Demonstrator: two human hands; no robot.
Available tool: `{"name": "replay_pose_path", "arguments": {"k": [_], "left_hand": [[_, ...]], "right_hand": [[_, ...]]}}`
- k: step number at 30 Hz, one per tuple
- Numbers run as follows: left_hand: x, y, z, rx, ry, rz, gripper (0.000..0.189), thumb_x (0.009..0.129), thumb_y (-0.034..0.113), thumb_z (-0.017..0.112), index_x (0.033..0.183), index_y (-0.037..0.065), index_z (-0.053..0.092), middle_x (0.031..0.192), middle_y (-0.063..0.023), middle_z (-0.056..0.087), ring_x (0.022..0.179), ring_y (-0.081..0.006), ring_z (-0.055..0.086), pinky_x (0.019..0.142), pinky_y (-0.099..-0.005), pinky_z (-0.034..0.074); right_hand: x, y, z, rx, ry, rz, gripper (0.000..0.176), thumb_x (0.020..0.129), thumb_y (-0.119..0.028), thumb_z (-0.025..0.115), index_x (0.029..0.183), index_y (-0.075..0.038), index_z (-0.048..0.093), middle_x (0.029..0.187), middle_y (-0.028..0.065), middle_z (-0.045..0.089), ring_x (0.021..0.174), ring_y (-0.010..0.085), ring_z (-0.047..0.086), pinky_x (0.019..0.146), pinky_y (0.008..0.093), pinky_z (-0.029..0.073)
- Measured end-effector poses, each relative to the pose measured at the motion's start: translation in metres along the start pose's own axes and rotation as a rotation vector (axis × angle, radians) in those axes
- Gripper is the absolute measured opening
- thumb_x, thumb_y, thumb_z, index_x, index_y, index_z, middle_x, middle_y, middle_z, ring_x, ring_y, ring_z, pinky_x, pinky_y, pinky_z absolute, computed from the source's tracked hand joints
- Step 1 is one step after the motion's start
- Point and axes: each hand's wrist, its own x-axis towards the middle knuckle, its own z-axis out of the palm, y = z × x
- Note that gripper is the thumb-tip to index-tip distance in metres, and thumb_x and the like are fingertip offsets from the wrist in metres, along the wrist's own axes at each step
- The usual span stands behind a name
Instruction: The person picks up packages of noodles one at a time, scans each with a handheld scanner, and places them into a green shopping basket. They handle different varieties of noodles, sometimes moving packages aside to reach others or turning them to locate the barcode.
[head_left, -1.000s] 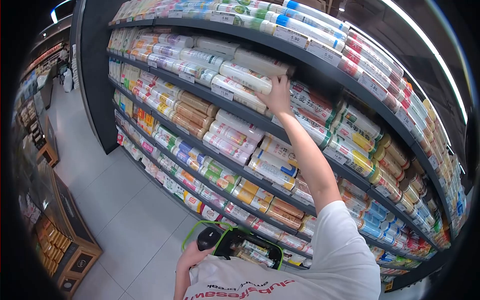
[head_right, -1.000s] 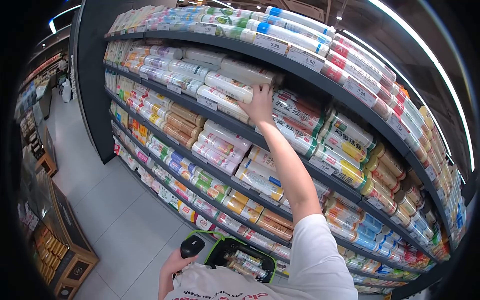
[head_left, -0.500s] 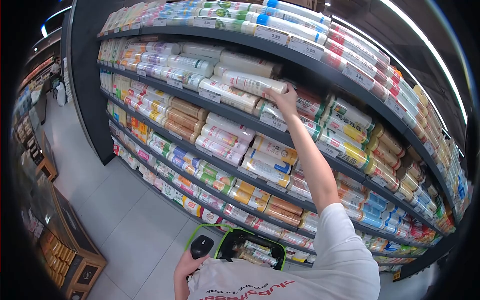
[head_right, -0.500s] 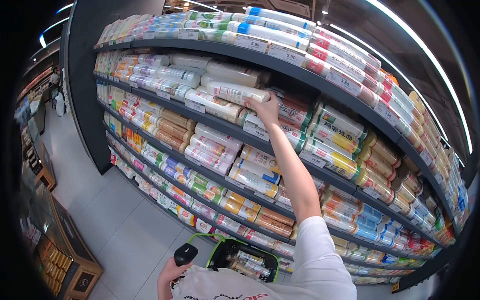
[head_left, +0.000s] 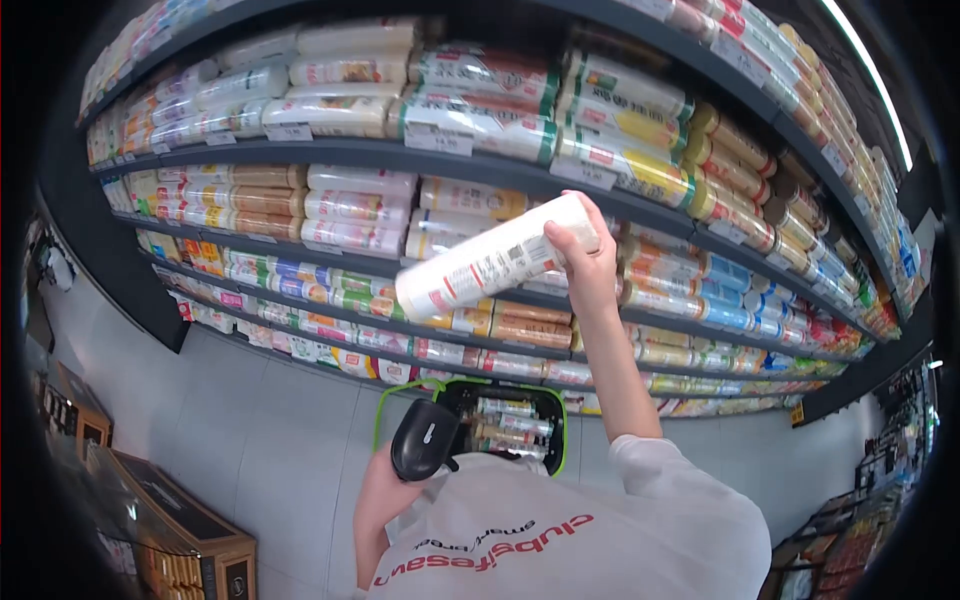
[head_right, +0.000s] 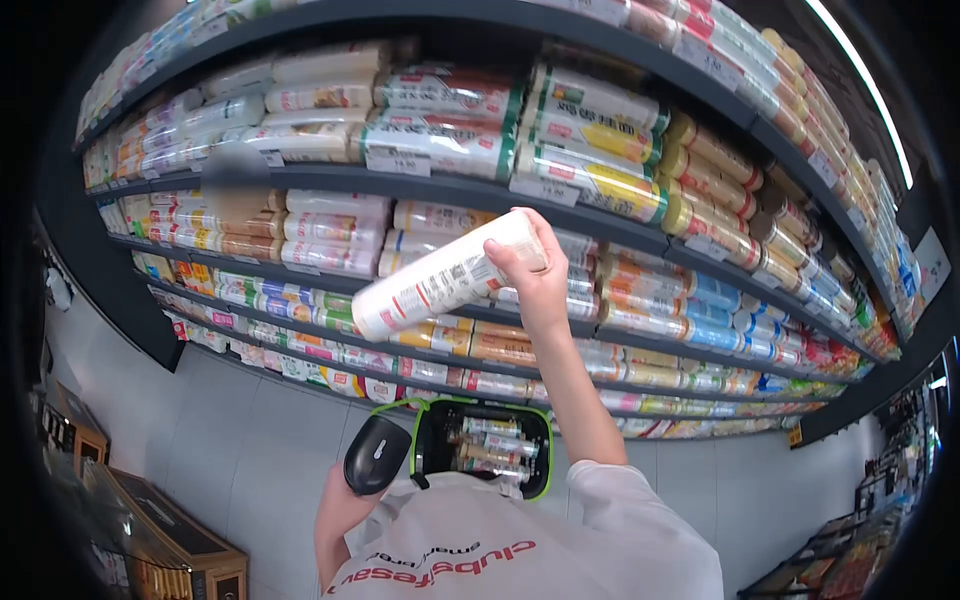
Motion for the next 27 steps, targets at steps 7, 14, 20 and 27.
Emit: {"name": "replay_pose_path", "arguments": {"k": [7, 14, 20, 27], "left_hand": [[0.027, 0.009, 0.046, 0.103, -0.187, 0.042, 0.027, 0.073, 0.005, 0.069, 0.097, -0.003, 0.062, 0.083, -0.0172, 0.067, 0.075, -0.0293, 0.065, 0.071, -0.0352, 0.05], [0.034, -0.018, 0.08, 0.131, -0.347, -0.018, 0.023, 0.072, 0.005, 0.069, 0.091, -0.004, 0.062, 0.077, -0.0163, 0.066, 0.07, -0.0246, 0.064, 0.068, -0.0342, 0.05], [0.034, -0.038, 0.087, 0.115, -0.302, -0.14, 0.023, 0.082, 0.012, 0.074, 0.098, -0.003, 0.068, 0.08, -0.0075, 0.07, 0.074, -0.011, 0.061, 0.068, -0.0299, 0.049], [0.026, -0.044, 0.072, 0.157, -0.154, -0.178, 0.022, 0.082, 0.015, 0.076, 0.097, -0.001, 0.069, 0.076, -0.0026, 0.067, 0.07, -0.0082, 0.056, 0.065, -0.0287, 0.047]], "right_hand": [[-0.109, 0.098, -0.075, -0.426, -0.059, 0.431, 0.059, 0.07, -0.025, 0.087, 0.117, -0.003, 0.059, 0.103, 0.0083, 0.069, 0.094, 0.0134, 0.065, 0.084, 0.0301, 0.053], [-0.142, 0.128, -0.102, -0.37, -0.155, 0.794, 0.051, 0.07, -0.035, 0.086, 0.107, -0.004, 0.068, 0.097, 0.0051, 0.07, 0.084, 0.0103, 0.066, 0.068, 0.026, 0.054], [-0.168, 0.145, -0.094, -0.283, -0.097, 0.878, 0.05, 0.075, -0.034, 0.082, 0.11, -0.003, 0.067, 0.103, 0.0076, 0.07, 0.091, 0.0152, 0.067, 0.082, 0.0295, 0.052], [-0.195, 0.186, -0.147, -0.559, 0.101, 0.93, 0.061, 0.071, -0.041, 0.083, 0.111, 0.001, 0.063, 0.104, 0.0128, 0.07, 0.093, 0.0176, 0.068, 0.08, 0.0322, 0.054]]}}
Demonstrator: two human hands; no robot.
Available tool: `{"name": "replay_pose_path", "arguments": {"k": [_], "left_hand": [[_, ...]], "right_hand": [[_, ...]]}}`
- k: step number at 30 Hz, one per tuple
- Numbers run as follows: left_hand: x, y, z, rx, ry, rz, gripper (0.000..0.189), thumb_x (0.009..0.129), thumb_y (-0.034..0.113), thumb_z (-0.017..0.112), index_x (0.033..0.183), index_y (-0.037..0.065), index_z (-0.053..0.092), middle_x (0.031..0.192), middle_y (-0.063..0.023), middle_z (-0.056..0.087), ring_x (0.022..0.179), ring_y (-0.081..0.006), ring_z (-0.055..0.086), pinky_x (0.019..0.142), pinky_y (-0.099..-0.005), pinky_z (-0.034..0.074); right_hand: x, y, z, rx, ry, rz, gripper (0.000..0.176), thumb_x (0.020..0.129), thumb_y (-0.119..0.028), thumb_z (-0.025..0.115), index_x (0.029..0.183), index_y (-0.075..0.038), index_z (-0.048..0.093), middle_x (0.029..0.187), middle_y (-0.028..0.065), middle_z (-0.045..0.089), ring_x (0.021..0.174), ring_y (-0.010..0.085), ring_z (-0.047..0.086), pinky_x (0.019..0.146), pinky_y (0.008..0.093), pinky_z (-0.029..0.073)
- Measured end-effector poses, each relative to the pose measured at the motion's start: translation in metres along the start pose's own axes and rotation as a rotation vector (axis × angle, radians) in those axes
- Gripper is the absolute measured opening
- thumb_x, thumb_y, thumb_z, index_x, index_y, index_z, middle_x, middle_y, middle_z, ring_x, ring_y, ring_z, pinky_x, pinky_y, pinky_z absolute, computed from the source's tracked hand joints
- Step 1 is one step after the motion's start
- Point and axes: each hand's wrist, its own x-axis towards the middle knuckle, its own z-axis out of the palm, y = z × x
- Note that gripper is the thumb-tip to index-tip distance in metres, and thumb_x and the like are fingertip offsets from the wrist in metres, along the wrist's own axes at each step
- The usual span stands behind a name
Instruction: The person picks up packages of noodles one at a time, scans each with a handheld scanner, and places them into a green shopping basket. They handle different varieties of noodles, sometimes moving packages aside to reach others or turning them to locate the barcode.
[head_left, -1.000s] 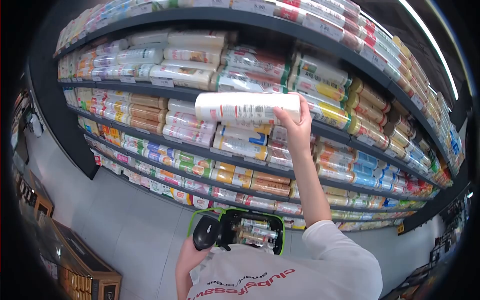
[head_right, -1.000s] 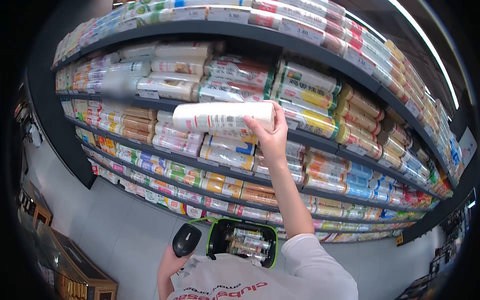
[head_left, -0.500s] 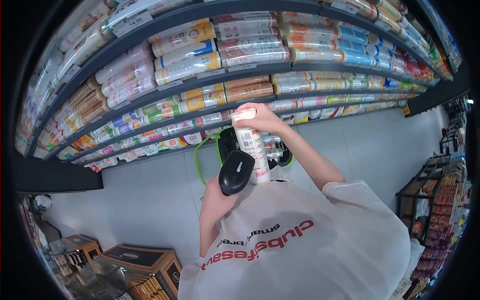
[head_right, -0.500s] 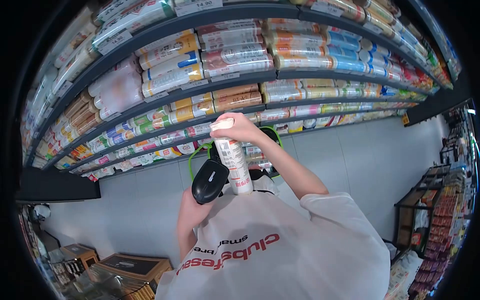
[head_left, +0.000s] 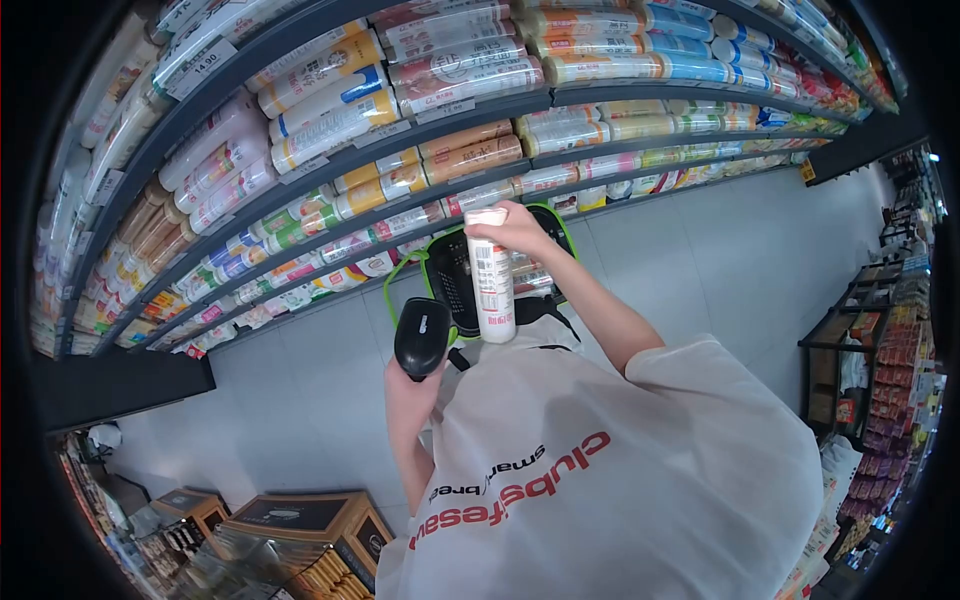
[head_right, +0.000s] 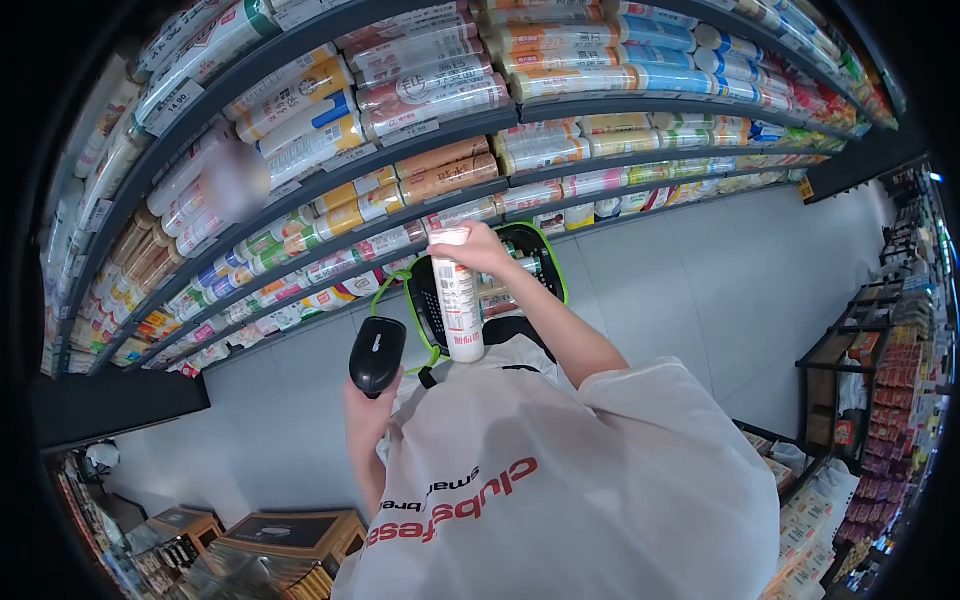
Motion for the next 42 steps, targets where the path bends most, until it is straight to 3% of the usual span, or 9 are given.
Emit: {"name": "replay_pose_path", "arguments": {"k": [6, 13, 16, 24, 31, 32, 39, 40, 42], "left_hand": [[-0.015, -0.03, -0.025, -0.001, 0.111, -0.205, 0.021, 0.082, 0.015, 0.077, 0.091, -0.002, 0.067, 0.071, -0.0012, 0.063, 0.065, -0.0084, 0.052, 0.061, -0.0288, 0.045], [-0.036, -0.035, -0.036, 0.014, 0.209, -0.297, 0.018, 0.084, 0.014, 0.075, 0.089, -0.002, 0.067, 0.07, -0.0006, 0.062, 0.064, -0.0072, 0.053, 0.059, -0.0278, 0.044], [-0.037, -0.036, -0.039, 0.018, 0.186, -0.357, 0.017, 0.085, 0.014, 0.074, 0.088, -0.001, 0.067, 0.069, 0.0003, 0.061, 0.063, -0.0069, 0.052, 0.058, -0.0267, 0.042], [-0.037, -0.027, -0.04, 0.059, 0.221, -0.421, 0.019, 0.083, 0.015, 0.075, 0.082, 0.001, 0.064, 0.063, 0.0015, 0.058, 0.055, -0.0054, 0.049, 0.049, -0.0253, 0.039], [-0.041, -0.045, -0.037, 0.053, 0.273, -0.482, 0.018, 0.082, 0.016, 0.077, 0.082, 0.002, 0.065, 0.063, 0.0013, 0.058, 0.052, -0.0057, 0.051, 0.047, -0.0246, 0.039], [-0.04, -0.049, -0.034, 0.043, 0.266, -0.507, 0.017, 0.082, 0.015, 0.077, 0.083, 0.002, 0.065, 0.063, 0.0012, 0.059, 0.052, -0.0059, 0.051, 0.047, -0.0245, 0.039], [-0.046, -0.043, -0.02, 0.064, 0.288, -0.662, 0.017, 0.082, 0.013, 0.077, 0.09, 0.002, 0.065, 0.066, 0.0006, 0.061, 0.054, -0.0067, 0.054, 0.048, -0.0242, 0.041], [-0.044, -0.041, -0.018, 0.056, 0.297, -0.667, 0.017, 0.083, 0.013, 0.076, 0.09, 0.002, 0.066, 0.067, 0.0006, 0.061, 0.054, -0.0068, 0.054, 0.048, -0.0244, 0.041], [-0.039, -0.037, -0.013, 0.056, 0.319, -0.669, 0.015, 0.082, 0.013, 0.076, 0.089, 0.002, 0.067, 0.066, 0.0008, 0.061, 0.055, -0.0068, 0.054, 0.049, -0.0251, 0.041]], "right_hand": [[0.003, 0.137, -0.009, -0.45, 0.429, -0.21, 0.067, 0.066, -0.039, 0.082, 0.115, 0.0, 0.059, 0.106, 0.0201, 0.069, 0.1, 0.0359, 0.067, 0.086, 0.0446, 0.053], [0.051, 0.265, -0.009, -0.156, 0.651, 0.512, 0.055, 0.065, -0.031, 0.083, 0.106, 0.002, 0.065, 0.095, 0.0189, 0.071, 0.075, 0.0288, 0.072, 0.061, 0.0376, 0.062], [0.085, 0.34, -0.005, -0.035, 0.626, 0.563, 0.058, 0.061, -0.025, 0.086, 0.107, 0.002, 0.065, 0.096, 0.0167, 0.071, 0.075, 0.0281, 0.072, 0.053, 0.0352, 0.064], [0.1, 0.287, -0.005, -0.124, 0.396, 0.492, 0.079, 0.057, -0.039, 0.087, 0.121, -0.001, 0.061, 0.115, 0.0189, 0.068, 0.095, 0.0274, 0.071, 0.08, 0.0371, 0.06], [0.183, 0.281, 0.001, -0.176, 0.268, 0.494, 0.08, 0.06, -0.038, 0.084, 0.125, 0.003, 0.059, 0.114, 0.0197, 0.068, 0.098, 0.0279, 0.07, 0.077, 0.0337, 0.06], [0.193, 0.285, 0.004, -0.467, 0.306, 0.286, 0.079, 0.061, -0.035, 0.083, 0.126, 0.003, 0.058, 0.114, 0.0208, 0.068, 0.102, 0.0298, 0.069, 0.082, 0.0354, 0.059], [0.229, 0.314, 0.008, -0.417, 0.364, 0.374, 0.069, 0.073, -0.034, 0.078, 0.124, 0.005, 0.056, 0.121, 0.0253, 0.062, 0.109, 0.0383, 0.063, 0.094, 0.0432, 0.05], [0.242, 0.335, 0.021, -0.481, 0.398, 0.457, 0.047, 0.081, -0.026, 0.069, 0.115, 0.006, 0.063, 0.113, 0.0257, 0.066, 0.103, 0.04, 0.064, 0.089, 0.0454, 0.052], [0.252, 0.362, 0.021, -0.67, -0.018, 0.268, 0.035, 0.085, -0.024, 0.062, 0.103, 0.006, 0.068, 0.107, 0.0262, 0.067, 0.099, 0.0407, 0.065, 0.087, 0.0466, 0.052]]}}
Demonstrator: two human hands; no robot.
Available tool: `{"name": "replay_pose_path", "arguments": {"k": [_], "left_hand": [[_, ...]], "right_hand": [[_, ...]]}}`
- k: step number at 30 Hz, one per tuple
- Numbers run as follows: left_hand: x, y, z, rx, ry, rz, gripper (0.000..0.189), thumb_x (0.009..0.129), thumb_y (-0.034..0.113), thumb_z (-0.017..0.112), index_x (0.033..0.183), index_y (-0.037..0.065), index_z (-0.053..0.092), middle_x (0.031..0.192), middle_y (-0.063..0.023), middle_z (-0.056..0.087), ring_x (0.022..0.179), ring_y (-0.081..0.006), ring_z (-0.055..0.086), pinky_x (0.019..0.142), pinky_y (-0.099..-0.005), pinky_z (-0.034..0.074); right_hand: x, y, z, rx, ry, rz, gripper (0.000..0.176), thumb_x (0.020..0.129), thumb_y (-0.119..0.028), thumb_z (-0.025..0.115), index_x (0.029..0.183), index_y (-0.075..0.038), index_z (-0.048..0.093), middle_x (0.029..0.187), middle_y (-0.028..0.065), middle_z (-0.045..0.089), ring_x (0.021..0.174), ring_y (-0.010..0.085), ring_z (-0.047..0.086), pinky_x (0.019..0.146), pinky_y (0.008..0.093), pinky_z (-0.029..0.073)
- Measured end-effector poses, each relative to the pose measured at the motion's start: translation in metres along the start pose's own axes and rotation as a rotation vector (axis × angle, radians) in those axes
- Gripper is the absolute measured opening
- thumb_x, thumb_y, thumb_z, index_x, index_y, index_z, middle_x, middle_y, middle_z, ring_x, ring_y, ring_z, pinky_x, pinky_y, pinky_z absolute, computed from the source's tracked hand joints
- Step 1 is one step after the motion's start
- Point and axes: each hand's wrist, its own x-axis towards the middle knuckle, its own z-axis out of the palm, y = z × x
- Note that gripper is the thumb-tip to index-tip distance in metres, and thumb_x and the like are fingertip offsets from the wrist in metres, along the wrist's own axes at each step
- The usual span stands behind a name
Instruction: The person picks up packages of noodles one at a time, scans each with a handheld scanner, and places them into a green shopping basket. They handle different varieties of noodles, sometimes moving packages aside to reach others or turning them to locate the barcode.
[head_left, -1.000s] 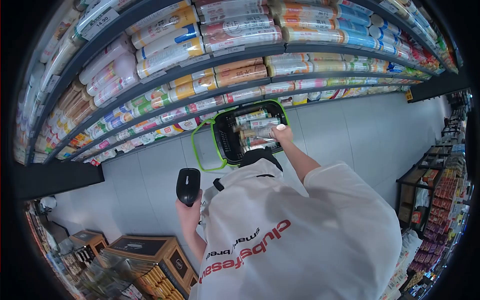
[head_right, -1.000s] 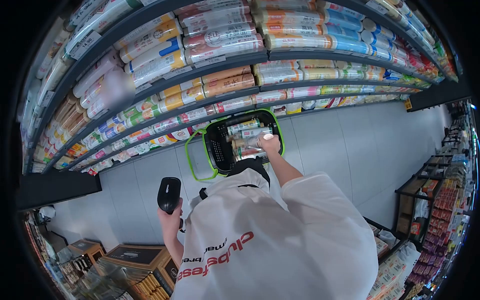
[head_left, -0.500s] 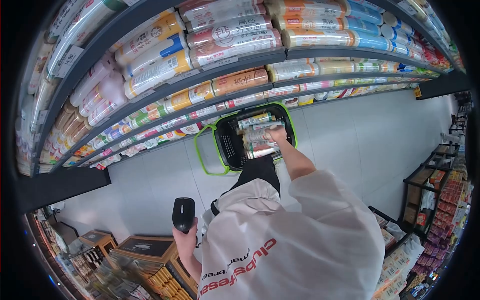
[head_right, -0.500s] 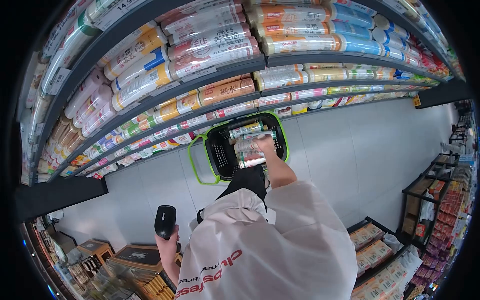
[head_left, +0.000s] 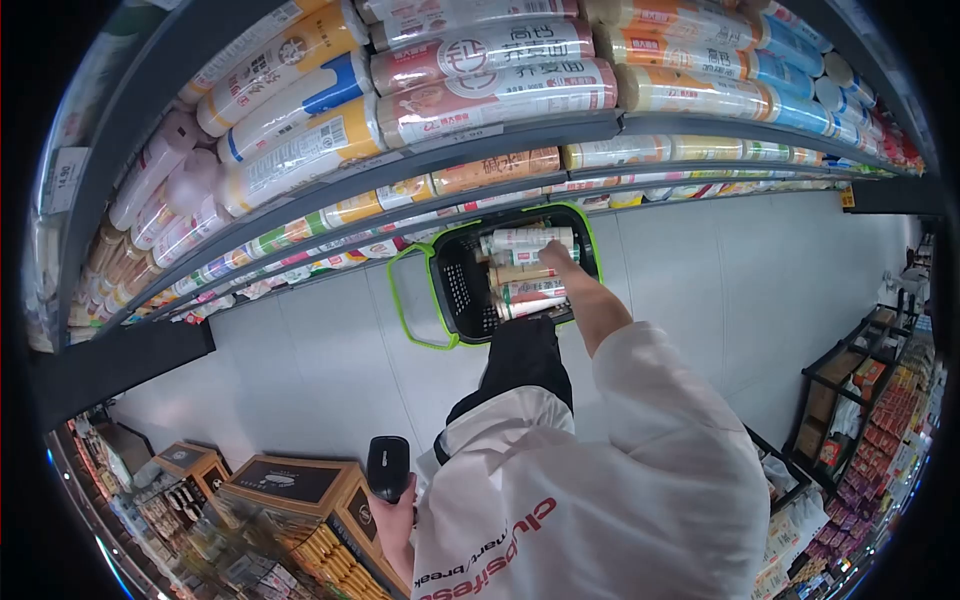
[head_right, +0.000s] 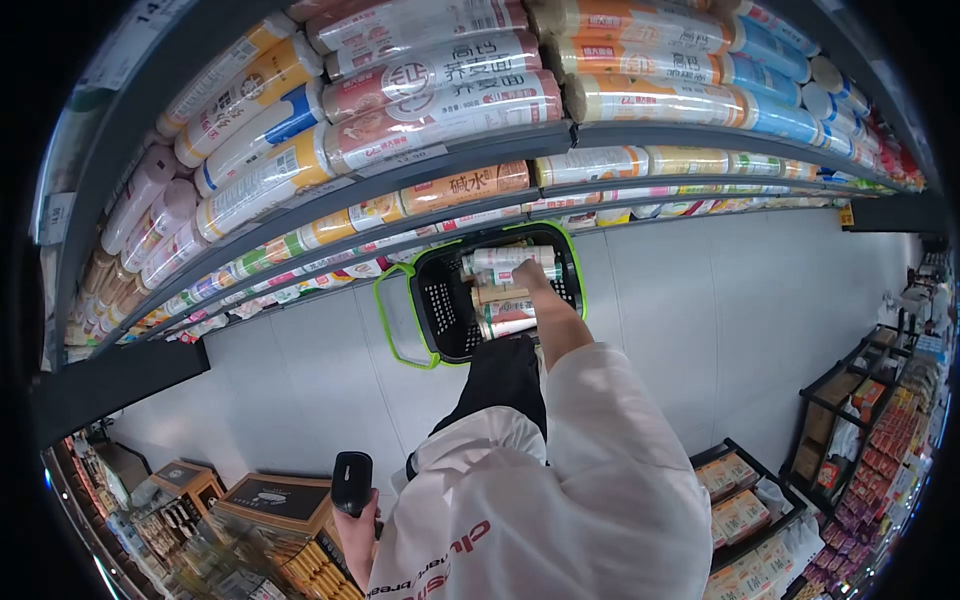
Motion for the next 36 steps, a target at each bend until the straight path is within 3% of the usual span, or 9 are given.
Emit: {"name": "replay_pose_path", "arguments": {"k": [4, 6, 7, 8, 11, 13, 20, 28, 36], "left_hand": [[0.011, -0.005, -0.001, -0.055, -0.063, 0.085, 0.016, 0.082, 0.014, 0.076, 0.086, 0.0, 0.069, 0.063, 0.001, 0.059, 0.056, -0.0061, 0.053, 0.048, -0.0265, 0.04], [0.012, -0.007, -0.003, -0.061, -0.094, 0.095, 0.017, 0.082, 0.014, 0.076, 0.087, 0.0, 0.069, 0.063, 0.001, 0.059, 0.056, -0.0058, 0.053, 0.048, -0.0265, 0.04], [0.016, -0.004, -0.004, -0.077, -0.09, 0.11, 0.017, 0.082, 0.014, 0.076, 0.087, 0.0, 0.069, 0.063, 0.001, 0.059, 0.056, -0.0056, 0.053, 0.049, -0.0265, 0.04], [0.01, 0.012, -0.008, -0.113, -0.116, 0.07, 0.019, 0.08, 0.014, 0.077, 0.089, 0.0, 0.069, 0.067, -0.0007, 0.063, 0.061, -0.0071, 0.055, 0.054, -0.0274, 0.044], [0.02, 0.004, -0.011, -0.152, -0.086, 0.253, 0.022, 0.079, 0.014, 0.078, 0.092, -0.001, 0.069, 0.074, -0.0032, 0.066, 0.068, -0.0097, 0.059, 0.062, -0.0293, 0.048], [0.025, 0.005, -0.015, -0.197, -0.091, 0.253, 0.027, 0.077, 0.014, 0.079, 0.095, -0.002, 0.068, 0.079, -0.0063, 0.068, 0.073, -0.0118, 0.059, 0.068, -0.0313, 0.05], [0.044, -0.004, -0.019, -0.342, -0.01, 0.44, 0.023, 0.078, 0.017, 0.079, 0.088, -0.001, 0.067, 0.068, -0.0032, 0.063, 0.062, -0.0093, 0.055, 0.058, -0.0294, 0.045], [0.039, -0.015, -0.035, -0.462, 0.076, 0.465, 0.029, 0.078, 0.017, 0.078, 0.095, -0.002, 0.067, 0.07, -0.0074, 0.065, 0.061, -0.0134, 0.059, 0.058, -0.0319, 0.047], [0.038, -0.032, -0.037, -0.553, 0.154, 0.547, 0.018, 0.079, 0.012, 0.077, 0.085, -0.001, 0.066, 0.067, -0.0006, 0.06, 0.062, -0.0092, 0.052, 0.058, -0.0292, 0.043]], "right_hand": [[-0.063, -0.026, -0.012, -0.421, -0.164, -0.393, 0.03, 0.085, -0.02, 0.055, 0.089, 0.004, 0.073, 0.096, 0.0267, 0.069, 0.089, 0.0406, 0.068, 0.081, 0.0468, 0.054], [-0.021, 0.005, 0.094, -0.643, -0.29, -0.566, 0.035, 0.076, -0.035, 0.074, 0.082, 0.0, 0.07, 0.094, 0.0226, 0.069, 0.089, 0.0312, 0.068, 0.077, 0.0408, 0.055], [-0.109, -0.063, -0.006, -0.693, -0.288, -0.854, 0.038, 0.079, -0.035, 0.072, 0.093, 0.0, 0.071, 0.1, 0.0223, 0.069, 0.089, 0.0284, 0.067, 0.076, 0.0396, 0.054], [-0.125, -0.076, -0.006, 0.185, -0.374, -0.422, 0.036, 0.084, -0.032, 0.069, 0.102, -0.001, 0.071, 0.103, 0.0183, 0.07, 0.092, 0.0237, 0.066, 0.077, 0.0393, 0.053], [-0.22, -0.218, -0.148, 0.32, -0.821, -0.59, 0.041, 0.094, -0.03, 0.063, 0.125, -0.003, 0.062, 0.11, 0.0082, 0.068, 0.105, 0.0191, 0.062, 0.087, 0.0337, 0.051], [-0.281, -0.309, -0.243, 0.271, -0.555, -1.075, 0.043, 0.095, -0.03, 0.063, 0.129, -0.003, 0.058, 0.112, 0.0072, 0.067, 0.105, 0.0167, 0.062, 0.088, 0.0326, 0.052], [-0.448, -0.535, -0.441, 0.278, 0.358, -1.642, 0.032, 0.09, -0.024, 0.068, 0.113, -0.002, 0.063, 0.111, 0.0125, 0.066, 0.108, 0.0226, 0.062, 0.093, 0.0359, 0.05], [-0.418, -0.68, -0.39, -0.62, 0.933, -1.532, 0.067, 0.088, -0.047, 0.062, 0.136, -0.003, 0.046, 0.12, 0.0196, 0.06, 0.116, 0.0329, 0.057, 0.093, 0.0436, 0.047], [-0.42, -0.672, -0.38, -0.294, 1.045, -1.956, 0.03, 0.087, -0.02, 0.064, 0.11, -0.001, 0.061, 0.109, 0.0124, 0.062, 0.101, 0.0321, 0.06, 0.09, 0.0447, 0.049]]}}
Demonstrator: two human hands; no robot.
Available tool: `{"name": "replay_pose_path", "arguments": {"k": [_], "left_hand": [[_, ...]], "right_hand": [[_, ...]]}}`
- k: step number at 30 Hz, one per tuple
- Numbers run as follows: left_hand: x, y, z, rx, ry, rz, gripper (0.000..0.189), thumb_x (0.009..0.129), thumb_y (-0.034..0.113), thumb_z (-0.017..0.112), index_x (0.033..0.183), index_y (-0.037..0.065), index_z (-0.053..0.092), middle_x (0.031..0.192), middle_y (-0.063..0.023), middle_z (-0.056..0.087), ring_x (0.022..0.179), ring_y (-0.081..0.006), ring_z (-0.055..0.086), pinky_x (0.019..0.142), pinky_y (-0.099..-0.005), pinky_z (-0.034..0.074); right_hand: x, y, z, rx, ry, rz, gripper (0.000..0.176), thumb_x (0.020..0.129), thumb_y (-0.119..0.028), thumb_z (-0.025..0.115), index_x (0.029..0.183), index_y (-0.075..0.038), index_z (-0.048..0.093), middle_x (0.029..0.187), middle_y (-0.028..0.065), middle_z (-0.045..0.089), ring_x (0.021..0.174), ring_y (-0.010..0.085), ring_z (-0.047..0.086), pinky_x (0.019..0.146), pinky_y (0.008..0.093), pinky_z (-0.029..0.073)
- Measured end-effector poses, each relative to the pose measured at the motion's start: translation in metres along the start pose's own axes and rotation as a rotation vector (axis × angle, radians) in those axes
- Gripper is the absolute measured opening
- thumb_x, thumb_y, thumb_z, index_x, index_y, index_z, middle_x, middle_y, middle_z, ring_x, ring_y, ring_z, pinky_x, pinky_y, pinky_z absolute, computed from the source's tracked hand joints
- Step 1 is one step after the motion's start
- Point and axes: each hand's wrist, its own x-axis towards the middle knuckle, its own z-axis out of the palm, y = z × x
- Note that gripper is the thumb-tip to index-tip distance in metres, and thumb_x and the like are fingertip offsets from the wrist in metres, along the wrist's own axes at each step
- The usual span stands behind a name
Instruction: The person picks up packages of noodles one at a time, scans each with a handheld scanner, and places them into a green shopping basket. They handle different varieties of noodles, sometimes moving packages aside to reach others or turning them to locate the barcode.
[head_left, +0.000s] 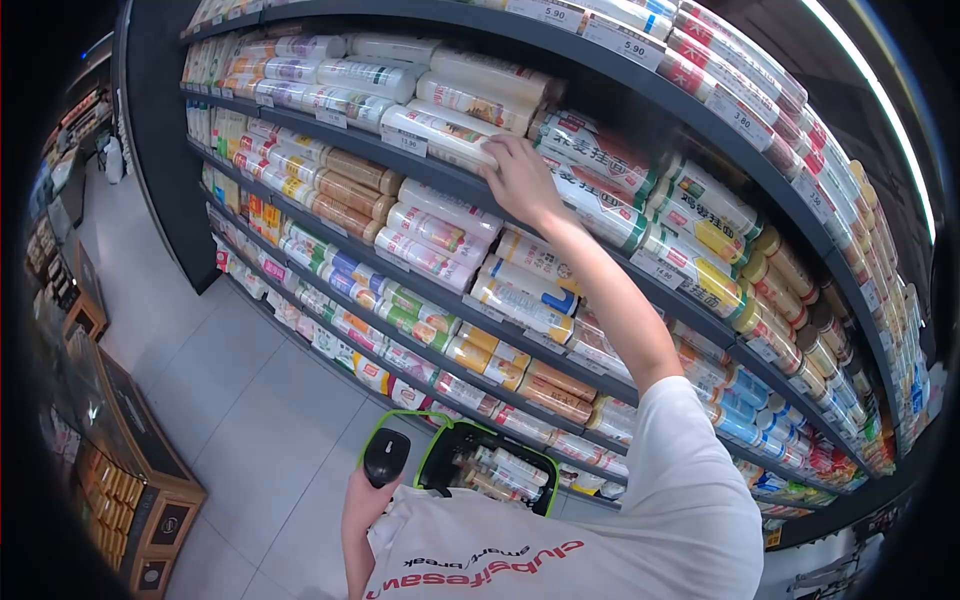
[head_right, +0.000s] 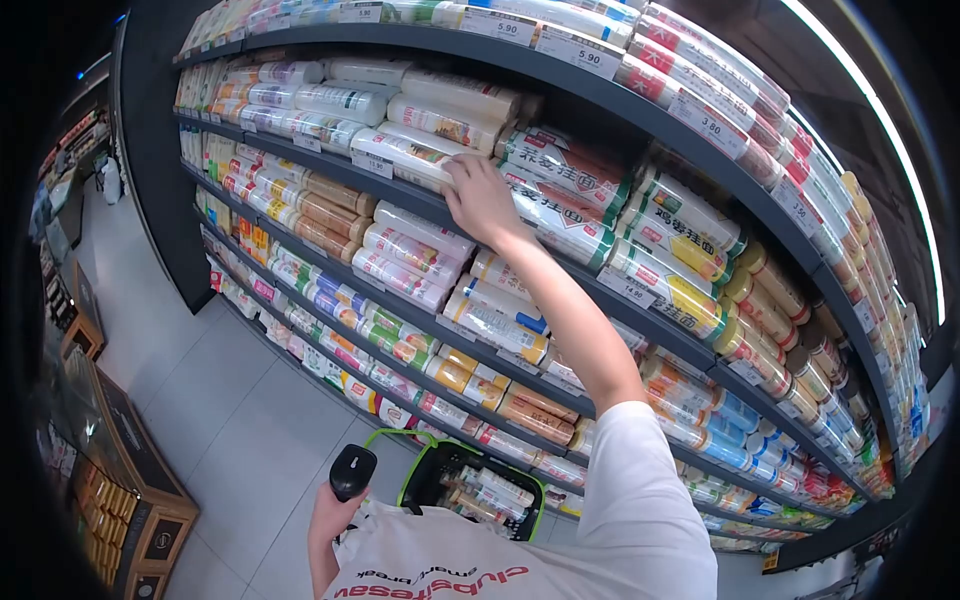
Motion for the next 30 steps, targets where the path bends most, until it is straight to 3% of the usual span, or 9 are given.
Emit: {"name": "replay_pose_path", "arguments": {"k": [3, 4, 5, 7, 10, 16, 22, 28, 30], "left_hand": [[0.0, -0.006, -0.005, -0.017, -0.025, -0.037, 0.019, 0.079, 0.013, 0.078, 0.085, -0.001, 0.066, 0.067, -0.0004, 0.06, 0.062, -0.0085, 0.052, 0.057, -0.0288, 0.043], [0.001, -0.006, -0.006, -0.029, -0.021, -0.047, 0.019, 0.079, 0.013, 0.078, 0.085, -0.001, 0.066, 0.067, -0.0004, 0.06, 0.062, -0.0083, 0.051, 0.057, -0.0287, 0.043], [0.0, -0.006, -0.009, -0.035, -0.022, -0.058, 0.019, 0.079, 0.013, 0.078, 0.085, -0.001, 0.066, 0.067, -0.0003, 0.06, 0.061, -0.0081, 0.051, 0.057, -0.0287, 0.043], [-0.001, 0.004, -0.013, 0.005, -0.022, -0.033, 0.02, 0.079, 0.014, 0.078, 0.086, -0.001, 0.066, 0.066, 0.0, 0.06, 0.061, -0.0082, 0.051, 0.057, -0.0287, 0.043], [0.001, 0.006, -0.019, 0.021, -0.013, -0.044, 0.021, 0.079, 0.014, 0.078, 0.087, -0.001, 0.066, 0.066, 0.0001, 0.059, 0.061, -0.0084, 0.051, 0.058, -0.0285, 0.044], [-0.001, -0.009, -0.02, 0.005, 0.04, -0.002, 0.023, 0.079, 0.014, 0.078, 0.091, -0.001, 0.065, 0.068, -0.0003, 0.06, 0.062, -0.0092, 0.051, 0.059, -0.0288, 0.044], [-0.007, -0.004, -0.017, -0.047, 0.008, -0.056, 0.03, 0.079, 0.018, 0.078, 0.097, -0.004, 0.068, 0.082, -0.0116, 0.071, 0.076, -0.0138, 0.065, 0.071, -0.0324, 0.051], [-0.002, 0.002, -0.023, 0.029, -0.044, -0.058, 0.034, 0.081, 0.022, 0.077, 0.102, -0.003, 0.067, 0.088, -0.0146, 0.072, 0.082, -0.0189, 0.07, 0.075, -0.0333, 0.052], [0.001, 0.003, -0.023, 0.051, -0.059, -0.043, 0.036, 0.081, 0.023, 0.077, 0.104, -0.003, 0.066, 0.09, -0.0154, 0.072, 0.084, -0.0211, 0.07, 0.076, -0.0338, 0.052]], "right_hand": [[-0.043, -0.039, 0.006, 0.21, 0.052, -0.253, 0.012, 0.081, -0.011, 0.066, 0.086, -0.003, 0.059, 0.086, 0.0095, 0.06, 0.084, 0.0306, 0.062, 0.072, 0.0382, 0.054], [-0.066, -0.049, 0.016, 0.214, -0.148, -0.226, 0.014, 0.08, -0.014, 0.067, 0.085, -0.005, 0.058, 0.081, 0.0089, 0.06, 0.081, 0.0307, 0.063, 0.069, 0.0397, 0.054], [-0.079, -0.056, 0.015, 0.179, -0.408, -0.12, 0.023, 0.079, -0.017, 0.069, 0.097, -0.006, 0.059, 0.094, 0.0121, 0.062, 0.093, 0.0315, 0.063, 0.08, 0.041, 0.053], [-0.103, -0.038, 0.051, 0.084, -0.357, 0.088, 0.048, 0.08, -0.028, 0.072, 0.12, -0.004, 0.058, 0.121, 0.0187, 0.06, 0.116, 0.0334, 0.058, 0.096, 0.041, 0.048], [-0.098, 0.012, 0.102, 0.191, -0.783, 0.838, 0.094, 0.072, -0.044, 0.08, 0.144, -0.002, 0.038, 0.147, 0.0223, 0.04, 0.138, 0.035, 0.038, 0.112, 0.0401, 0.035], [-0.102, 0.017, 0.136, 0.041, -0.877, 0.807, 0.131, 0.056, -0.055, 0.087, 0.151, 0.004, 0.018, 0.156, 0.0247, 0.023, 0.146, 0.0365, 0.022, 0.12, 0.0394, 0.023], [-0.079, -0.021, 0.109, -0.045, -0.812, 0.865, 0.124, 0.054, -0.041, 0.092, 0.151, -0.003, 0.024, 0.154, 0.0253, 0.026, 0.144, 0.0377, 0.025, 0.118, 0.0428, 0.028], [-0.131, 0.01, 0.152, 0.238, -0.35, 0.819, 0.11, 0.058, -0.034, 0.091, 0.147, -0.007, 0.032, 0.145, 0.0218, 0.041, 0.138, 0.0383, 0.035, 0.113, 0.0448, 0.034], [-0.126, 0.017, 0.148, 0.156, -0.436, 0.872, 0.103, 0.059, -0.035, 0.089, 0.144, -0.008, 0.037, 0.142, 0.0206, 0.044, 0.135, 0.0383, 0.038, 0.11, 0.0452, 0.036]]}}
